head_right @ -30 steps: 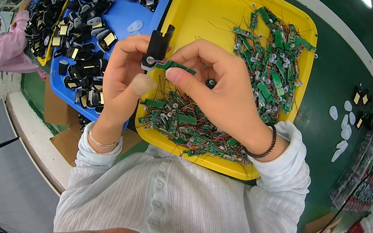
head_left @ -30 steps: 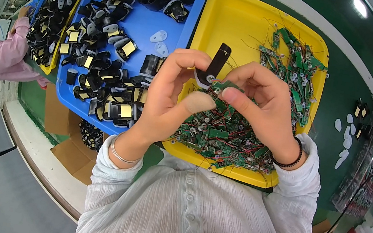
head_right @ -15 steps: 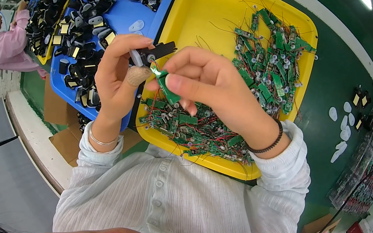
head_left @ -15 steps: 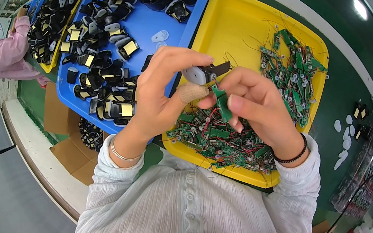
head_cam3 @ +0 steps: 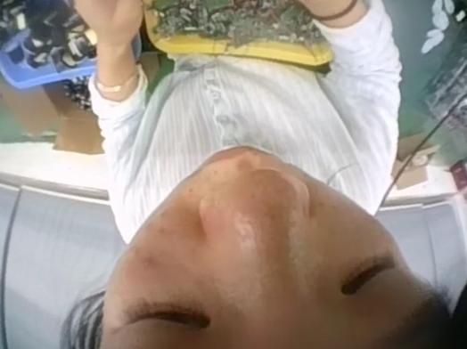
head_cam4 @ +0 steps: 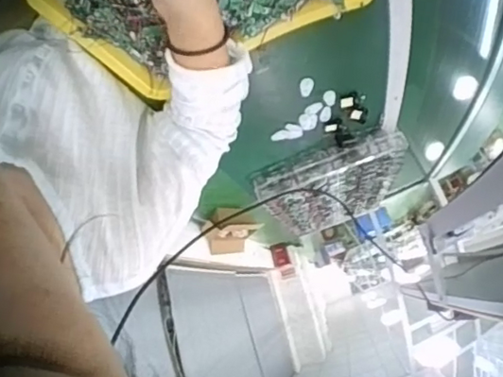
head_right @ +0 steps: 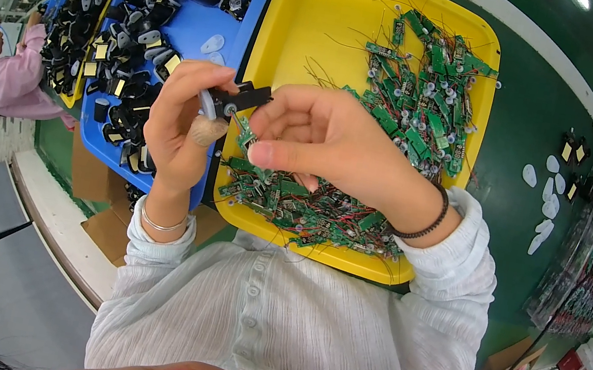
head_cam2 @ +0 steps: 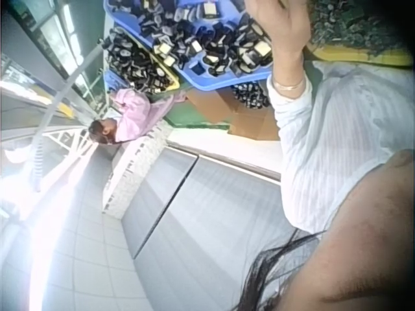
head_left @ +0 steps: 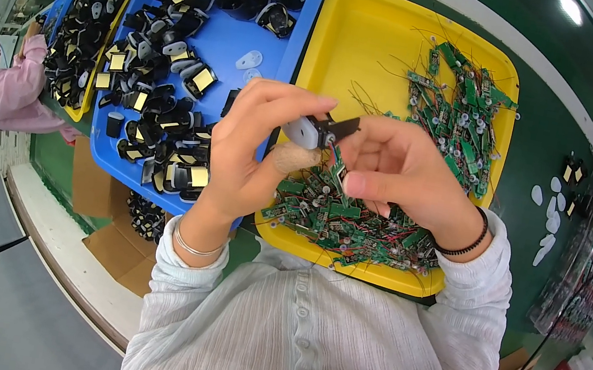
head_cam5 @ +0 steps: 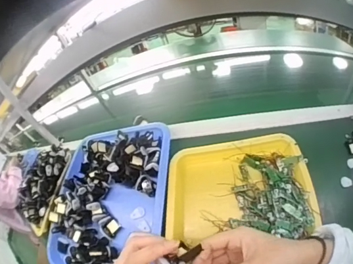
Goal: The person assembles small electronic circuit boards into plastic housings by hand.
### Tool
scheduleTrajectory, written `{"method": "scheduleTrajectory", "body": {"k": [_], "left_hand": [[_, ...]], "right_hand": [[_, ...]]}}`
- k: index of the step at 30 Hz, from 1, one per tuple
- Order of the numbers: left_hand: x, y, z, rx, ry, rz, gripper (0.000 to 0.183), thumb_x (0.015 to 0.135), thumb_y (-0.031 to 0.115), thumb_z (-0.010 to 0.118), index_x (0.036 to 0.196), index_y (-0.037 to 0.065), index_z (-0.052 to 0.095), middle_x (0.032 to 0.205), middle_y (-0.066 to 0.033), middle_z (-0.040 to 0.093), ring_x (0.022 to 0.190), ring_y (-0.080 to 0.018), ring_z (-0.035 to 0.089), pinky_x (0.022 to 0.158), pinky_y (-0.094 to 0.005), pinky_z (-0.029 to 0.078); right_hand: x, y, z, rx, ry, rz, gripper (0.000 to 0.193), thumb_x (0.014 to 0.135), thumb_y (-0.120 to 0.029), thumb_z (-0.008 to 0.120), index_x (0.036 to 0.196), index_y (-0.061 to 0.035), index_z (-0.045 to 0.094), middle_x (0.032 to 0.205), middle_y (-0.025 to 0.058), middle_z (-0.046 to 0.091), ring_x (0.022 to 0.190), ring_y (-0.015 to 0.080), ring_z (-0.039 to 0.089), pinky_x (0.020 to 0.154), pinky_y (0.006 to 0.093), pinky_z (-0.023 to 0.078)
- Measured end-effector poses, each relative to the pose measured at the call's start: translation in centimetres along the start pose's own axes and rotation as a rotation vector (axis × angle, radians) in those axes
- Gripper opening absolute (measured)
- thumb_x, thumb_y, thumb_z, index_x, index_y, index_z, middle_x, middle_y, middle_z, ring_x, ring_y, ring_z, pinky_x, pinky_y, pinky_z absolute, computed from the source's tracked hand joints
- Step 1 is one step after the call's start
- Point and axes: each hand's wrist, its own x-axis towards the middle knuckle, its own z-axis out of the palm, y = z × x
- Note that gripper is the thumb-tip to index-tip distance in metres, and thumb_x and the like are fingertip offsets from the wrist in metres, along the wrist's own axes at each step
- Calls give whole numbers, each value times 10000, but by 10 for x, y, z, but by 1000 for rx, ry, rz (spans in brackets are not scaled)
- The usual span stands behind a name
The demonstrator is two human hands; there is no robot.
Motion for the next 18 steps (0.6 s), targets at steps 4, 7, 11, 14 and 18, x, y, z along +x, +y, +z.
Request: {"method": "scheduleTrajectory", "body": {"k": [4,7,11,14,18], "left_hand": [[1,5,-8,61,-84,-120,317,751,150,590,1029,-3,584,849,-99,590,723,-219,524,657,-283,412],[3,7,-8,-16,-173,-203,315,780,176,552,1035,-6,579,847,-97,587,712,-211,524,647,-270,411],[-3,6,-4,-198,-168,-311,282,820,177,511,1022,-9,571,861,-100,589,729,-185,540,666,-263,420],[-6,6,0,-288,-133,-329,263,842,171,488,1016,-14,559,886,-102,592,772,-161,557,698,-255,431],[-4,10,-1,-318,-142,-386,251,839,150,490,1013,-22,548,911,-104,590,807,-150,563,722,-247,435]], "right_hand": [[-6,-8,9,-275,170,-164,146,749,-73,668,838,-1,577,714,0,583,544,24,490,458,156,370],[-6,-6,11,-392,315,-320,125,740,-60,675,816,-10,590,689,0,580,550,23,504,472,156,383],[-1,-3,10,-164,285,-227,153,737,-67,679,834,-19,570,665,-3,569,522,23,496,456,154,385],[1,0,6,-46,212,-208,158,739,-71,678,824,-29,552,665,1,567,505,24,491,437,150,383],[0,1,7,35,162,-195,157,738,-72,677,798,-40,535,686,7,573,493,24,490,416,147,378]]}}
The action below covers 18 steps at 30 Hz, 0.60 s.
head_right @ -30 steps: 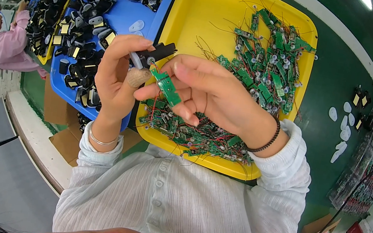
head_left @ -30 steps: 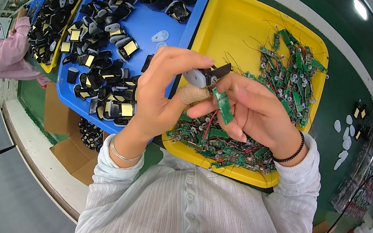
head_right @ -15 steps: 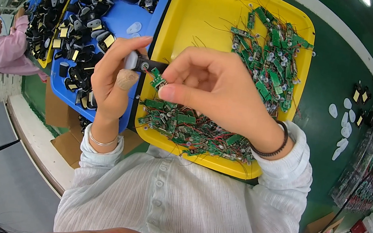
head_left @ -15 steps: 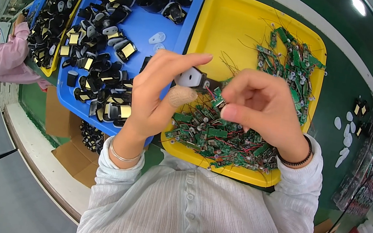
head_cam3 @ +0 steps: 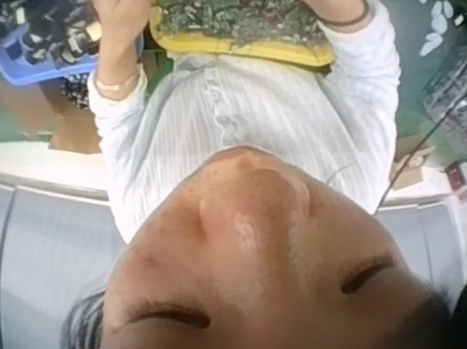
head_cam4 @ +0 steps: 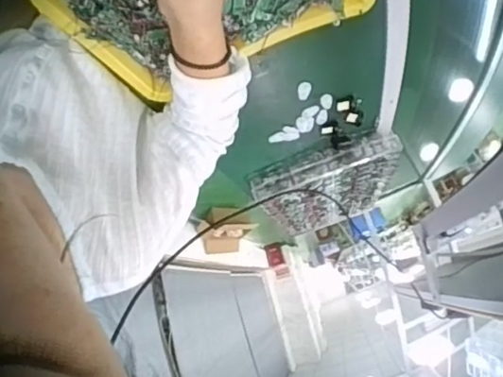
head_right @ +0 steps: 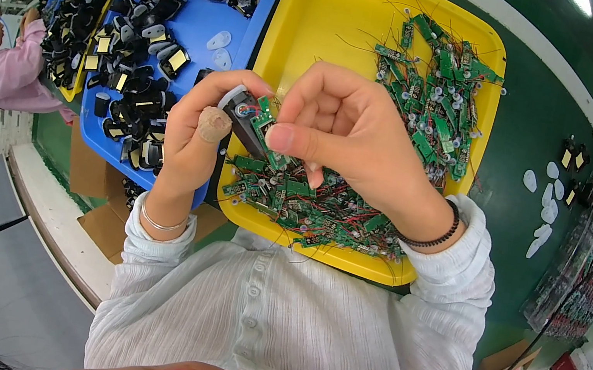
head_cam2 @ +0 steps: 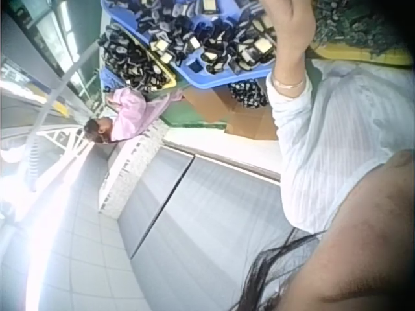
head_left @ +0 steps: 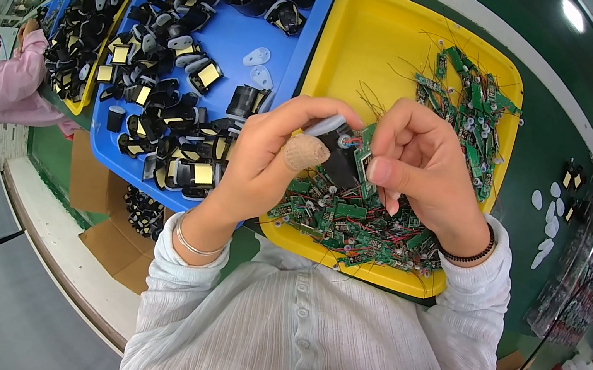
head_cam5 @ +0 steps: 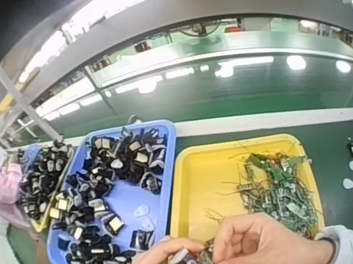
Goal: The person assembles small electronic circuit boards into plastic housings by hand.
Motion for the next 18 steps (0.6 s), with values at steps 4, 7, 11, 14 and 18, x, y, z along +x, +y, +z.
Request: {"method": "scheduleTrajectory", "body": {"k": [4,7,11,14,18], "left_hand": [[0,-3,2,14,28,31,245,825,131,504,1009,-26,547,909,-99,590,804,-151,561,710,-242,433],[0,-5,1,81,44,65,236,809,116,517,998,-20,554,887,-100,589,779,-160,558,700,-247,433],[1,-5,2,113,41,81,222,786,100,532,975,-9,568,860,-106,584,747,-180,554,691,-257,433],[1,-4,2,122,41,75,224,780,103,539,972,-9,569,856,-103,584,748,-180,555,691,-256,434],[1,-4,4,94,62,71,227,763,84,542,969,-8,570,852,-101,585,740,-181,556,690,-257,435]], "right_hand": [[0,1,0,-44,5,-12,166,736,-74,680,799,-43,529,694,5,573,499,22,489,413,147,380],[0,0,1,-84,47,-11,171,734,-79,683,791,-46,526,698,4,575,510,22,492,414,146,380],[0,-2,-2,-145,16,-23,165,736,-83,681,778,-48,526,699,3,575,524,22,497,416,143,384],[1,-2,-2,-153,5,-35,161,737,-86,681,773,-48,529,696,2,574,522,23,499,415,144,384],[1,0,-2,-80,12,-46,163,733,-91,688,764,-50,533,694,-3,574,514,24,498,412,144,384]]}}
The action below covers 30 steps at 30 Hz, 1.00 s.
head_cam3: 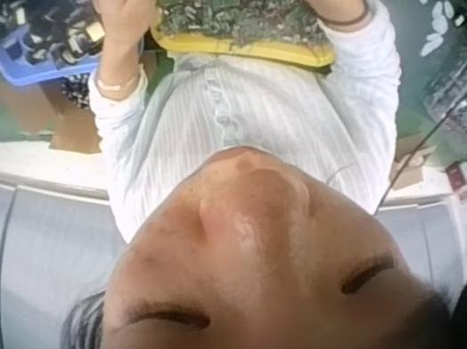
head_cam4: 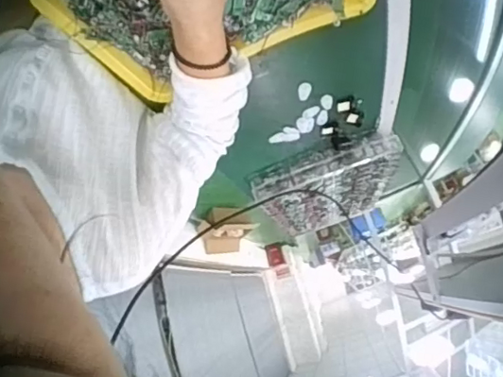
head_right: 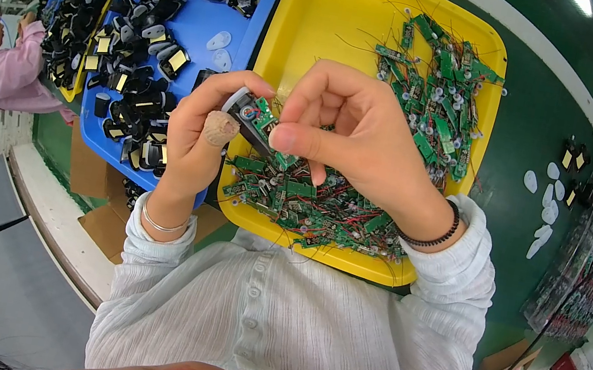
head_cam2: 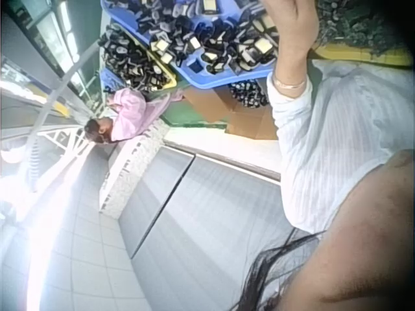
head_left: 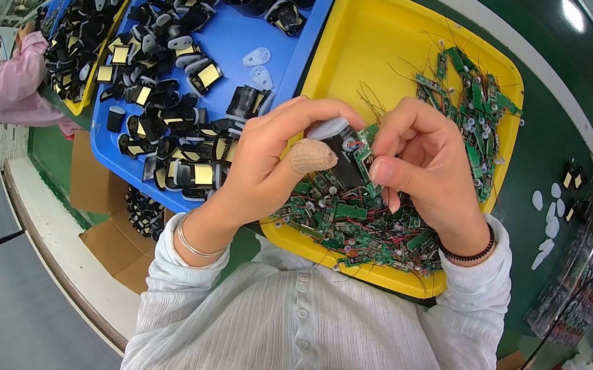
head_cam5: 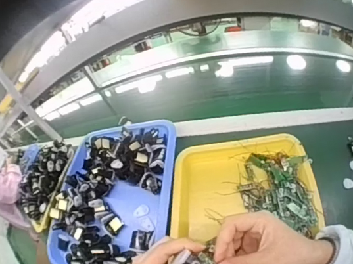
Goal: The person assembles small electronic circuit boards into plastic housings by hand.
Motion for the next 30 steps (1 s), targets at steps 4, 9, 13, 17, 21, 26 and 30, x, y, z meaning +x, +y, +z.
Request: {"method": "scheduleTrajectory", "body": {"k": [4,9,13,17,21,26,30], "left_hand": [[0,0,0,7,-7,-17,227,752,80,549,963,-1,575,836,-100,586,728,-189,556,682,-262,435],[2,-2,-3,77,-43,-12,221,750,92,560,953,8,578,817,-101,586,719,-201,553,668,-270,433],[3,-3,-4,190,-71,53,219,740,106,588,937,11,578,790,-101,587,699,-230,546,640,-292,428],[5,-3,-4,285,-97,94,243,720,121,621,931,10,575,775,-107,585,679,-257,542,625,-308,424],[5,-1,-5,331,-123,97,268,707,140,639,931,7,575,770,-107,582,671,-264,541,621,-312,425],[7,0,-6,411,-127,175,278,692,157,654,913,5,581,739,-102,577,654,-264,535,601,-315,421],[7,1,-6,428,-112,208,287,680,167,661,904,7,584,727,-99,576,643,-262,531,593,-314,419]], "right_hand": [[0,-1,-1,-40,2,-2,170,730,-96,693,760,-51,532,692,-6,572,510,24,495,412,147,376],[1,-3,-3,-183,2,36,179,731,-120,696,758,-56,531,658,-21,554,504,16,473,413,151,349],[2,-3,-8,-219,-23,93,183,730,-128,698,755,-57,532,626,-32,544,508,10,463,421,146,344],[2,-3,-10,-227,-26,138,188,723,-132,703,745,-51,535,616,-35,545,509,7,456,427,145,337],[1,-4,-10,-288,3,140,183,721,-128,702,730,-47,538,620,-34,547,508,8,455,432,149,337],[1,-7,-10,-295,0,175,171,722,-123,698,742,-38,551,631,-27,550,514,9,456,441,151,333],[2,-3,-9,-315,-18,169,142,744,-112,677,778,-23,571,647,-21,555,544,13,463,476,158,330]]}}
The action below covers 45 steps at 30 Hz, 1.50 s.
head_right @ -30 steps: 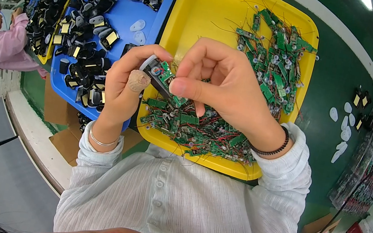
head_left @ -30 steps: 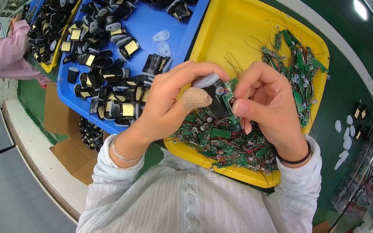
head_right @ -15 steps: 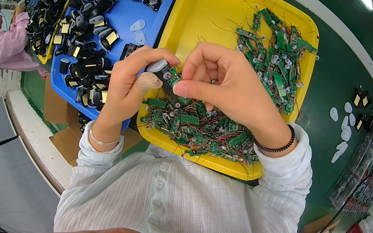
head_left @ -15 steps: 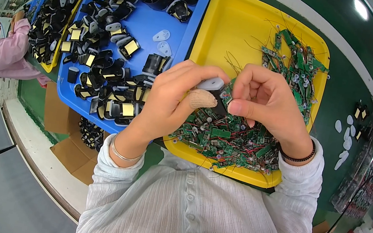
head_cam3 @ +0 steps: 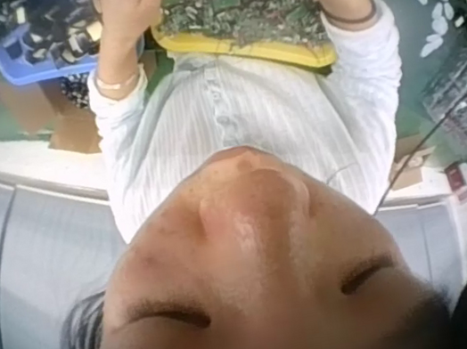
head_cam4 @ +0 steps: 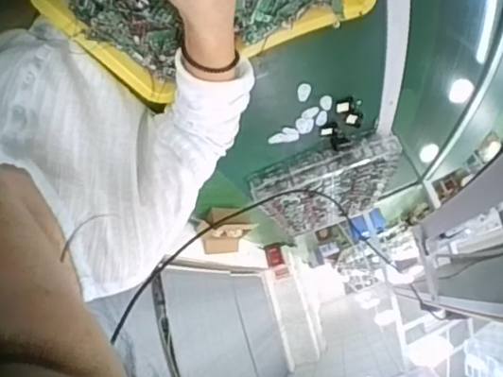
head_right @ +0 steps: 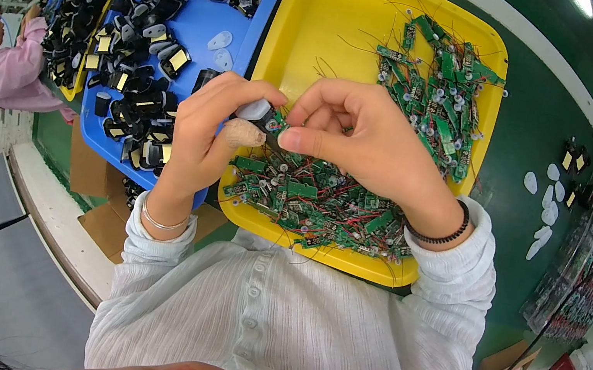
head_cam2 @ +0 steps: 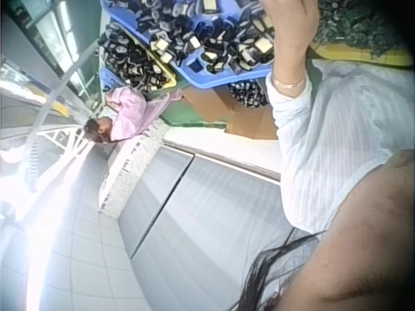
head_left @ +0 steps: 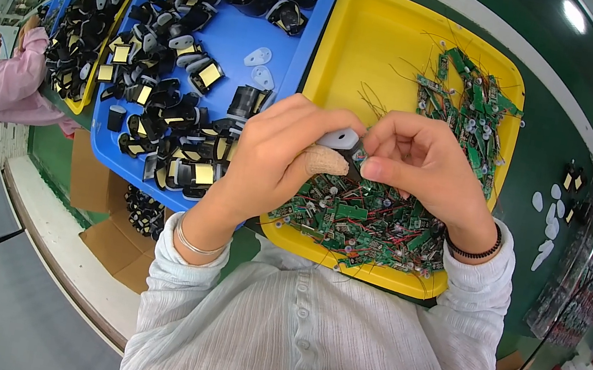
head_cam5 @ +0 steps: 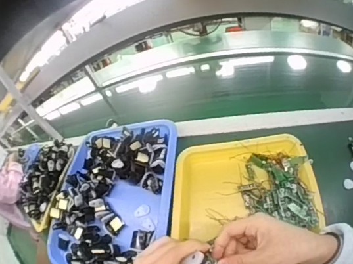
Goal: The person assembles small electronic circuit boards into plastic housings by hand.
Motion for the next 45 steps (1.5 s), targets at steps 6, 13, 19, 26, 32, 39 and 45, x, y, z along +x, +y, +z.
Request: {"method": "scheduleTrajectory", "body": {"k": [6,13,19,26,32,39,45], "left_hand": [[-1,-6,4,-135,-18,-109,264,762,129,589,995,8,570,861,-115,593,767,-248,546,682,-310,435],[-1,-6,10,-585,-53,-350,376,843,115,485,1208,24,477,1184,-125,498,1013,-192,501,808,-267,408],[-2,0,7,-487,-130,-371,460,811,-26,427,1269,-22,378,1257,-137,450,1142,-171,434,948,-287,328],[0,0,-1,-211,-223,-270,490,788,-27,488,1267,6,390,1246,-143,464,1093,-202,496,836,-286,438],[-3,-1,1,-392,-122,-320,483,773,19,535,1244,29,429,1193,-129,510,1061,-201,515,773,-285,466],[-4,-4,3,-159,-40,-207,446,773,43,559,1210,44,470,1096,-124,556,930,-221,564,735,-273,461],[-17,-41,-41,818,153,-382,372,764,232,606,1085,58,531,969,-101,569,986,-298,463,848,-378,386]], "right_hand": [[1,11,9,-54,116,-135,136,773,-125,640,775,-12,564,636,-16,537,560,53,483,495,211,353],[-1,11,25,-817,429,-502,132,731,-116,635,723,-34,533,665,81,548,563,231,537,513,316,416],[0,14,22,-773,409,-472,146,730,-132,640,724,-35,531,662,87,559,575,251,558,494,324,424],[-1,12,18,-570,365,-350,141,732,-123,652,740,-13,563,657,86,571,563,203,579,505,275,438],[0,9,19,-591,347,-369,128,754,-117,638,775,-8,575,674,92,578,581,189,588,508,263,450],[-1,5,20,-400,309,-232,114,783,-87,604,843,4,569,742,88,581,651,160,582,513,251,451],[34,-35,-24,-1105,482,-418,112,774,-128,592,813,-25,576,714,78,591,654,191,583,564,272,452]]}}
